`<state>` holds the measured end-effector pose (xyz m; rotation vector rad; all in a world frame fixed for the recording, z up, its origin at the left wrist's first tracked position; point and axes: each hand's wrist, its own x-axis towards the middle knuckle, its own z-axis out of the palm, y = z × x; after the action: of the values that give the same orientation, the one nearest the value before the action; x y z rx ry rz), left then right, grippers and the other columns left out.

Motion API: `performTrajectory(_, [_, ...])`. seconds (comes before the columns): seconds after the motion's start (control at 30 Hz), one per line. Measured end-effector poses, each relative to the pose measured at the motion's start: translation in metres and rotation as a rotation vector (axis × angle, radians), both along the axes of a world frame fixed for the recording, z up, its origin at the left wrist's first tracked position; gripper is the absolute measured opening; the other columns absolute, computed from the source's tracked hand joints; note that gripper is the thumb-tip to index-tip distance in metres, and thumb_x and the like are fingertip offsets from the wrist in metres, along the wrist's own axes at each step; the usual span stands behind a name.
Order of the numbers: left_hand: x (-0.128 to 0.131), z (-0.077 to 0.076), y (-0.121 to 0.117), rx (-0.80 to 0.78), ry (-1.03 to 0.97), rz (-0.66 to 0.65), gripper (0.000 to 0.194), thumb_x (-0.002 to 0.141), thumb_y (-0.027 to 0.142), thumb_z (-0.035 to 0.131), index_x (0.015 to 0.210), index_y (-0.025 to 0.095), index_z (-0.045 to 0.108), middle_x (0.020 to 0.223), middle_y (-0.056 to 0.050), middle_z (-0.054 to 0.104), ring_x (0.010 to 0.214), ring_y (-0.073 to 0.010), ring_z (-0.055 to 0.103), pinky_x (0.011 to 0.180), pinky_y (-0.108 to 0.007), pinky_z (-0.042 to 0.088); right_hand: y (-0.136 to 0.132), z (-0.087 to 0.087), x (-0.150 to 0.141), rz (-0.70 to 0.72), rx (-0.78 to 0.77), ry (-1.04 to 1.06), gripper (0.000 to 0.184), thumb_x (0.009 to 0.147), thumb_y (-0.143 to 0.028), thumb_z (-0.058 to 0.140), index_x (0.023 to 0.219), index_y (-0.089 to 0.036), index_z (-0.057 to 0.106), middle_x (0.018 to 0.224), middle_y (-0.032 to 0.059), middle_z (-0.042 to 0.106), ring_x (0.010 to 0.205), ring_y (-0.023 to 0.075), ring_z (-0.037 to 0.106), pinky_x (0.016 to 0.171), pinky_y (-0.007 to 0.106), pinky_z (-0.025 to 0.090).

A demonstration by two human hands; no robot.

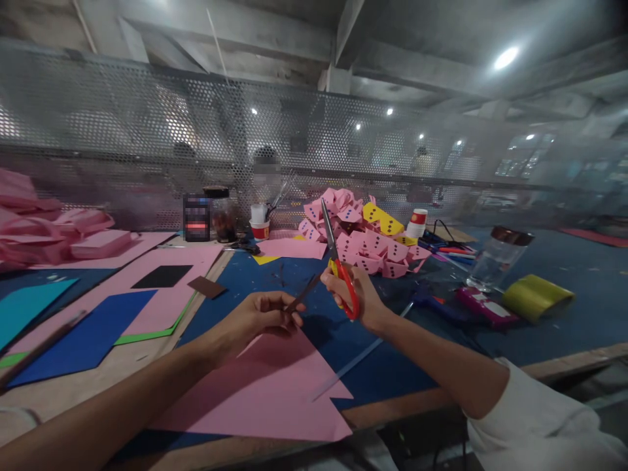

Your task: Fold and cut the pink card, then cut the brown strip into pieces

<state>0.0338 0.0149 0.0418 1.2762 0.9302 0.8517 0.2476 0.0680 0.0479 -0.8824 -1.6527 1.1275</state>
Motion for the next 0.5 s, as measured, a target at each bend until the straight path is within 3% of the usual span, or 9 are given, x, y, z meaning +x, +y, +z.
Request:
performTrajectory(0.2, [0.0011, 0.0008, 0.0008, 0.003, -0.027, 0.017, 0.018, 0.081, 0.028, 0.068, 0.093, 0.015, 0.069, 0.080, -0.007, 0.072, 0.072, -0.0157, 0.065, 0.070, -0.027, 0.053, 0.0002, -0.0004, -0.0009, -0.028, -0.005, 0.010, 0.024, 0.081, -0.041, 0.060, 0.077, -0.018, 0.054, 0.055, -0.0068, 0.045, 0.039, 0.0046, 0.041, 0.034, 0.014, 0.032])
performTrajectory(0.5, [-0.0070, -0.0017, 0.0077, 0.066, -0.133, 0.246, 0.019, 0.077, 0.032, 0.073, 0.085, 0.016, 0.065, 0.078, -0.004, 0.070, 0.070, -0.0130, 0.063, 0.070, -0.025, 0.052, 0.0014, -0.0045, -0.0011, 0.014, -0.044, 0.007, 0.024, 0.081, -0.040, 0.060, 0.077, -0.018, 0.053, 0.061, -0.0053, 0.050, 0.039, 0.0033, 0.042, 0.033, 0.014, 0.031])
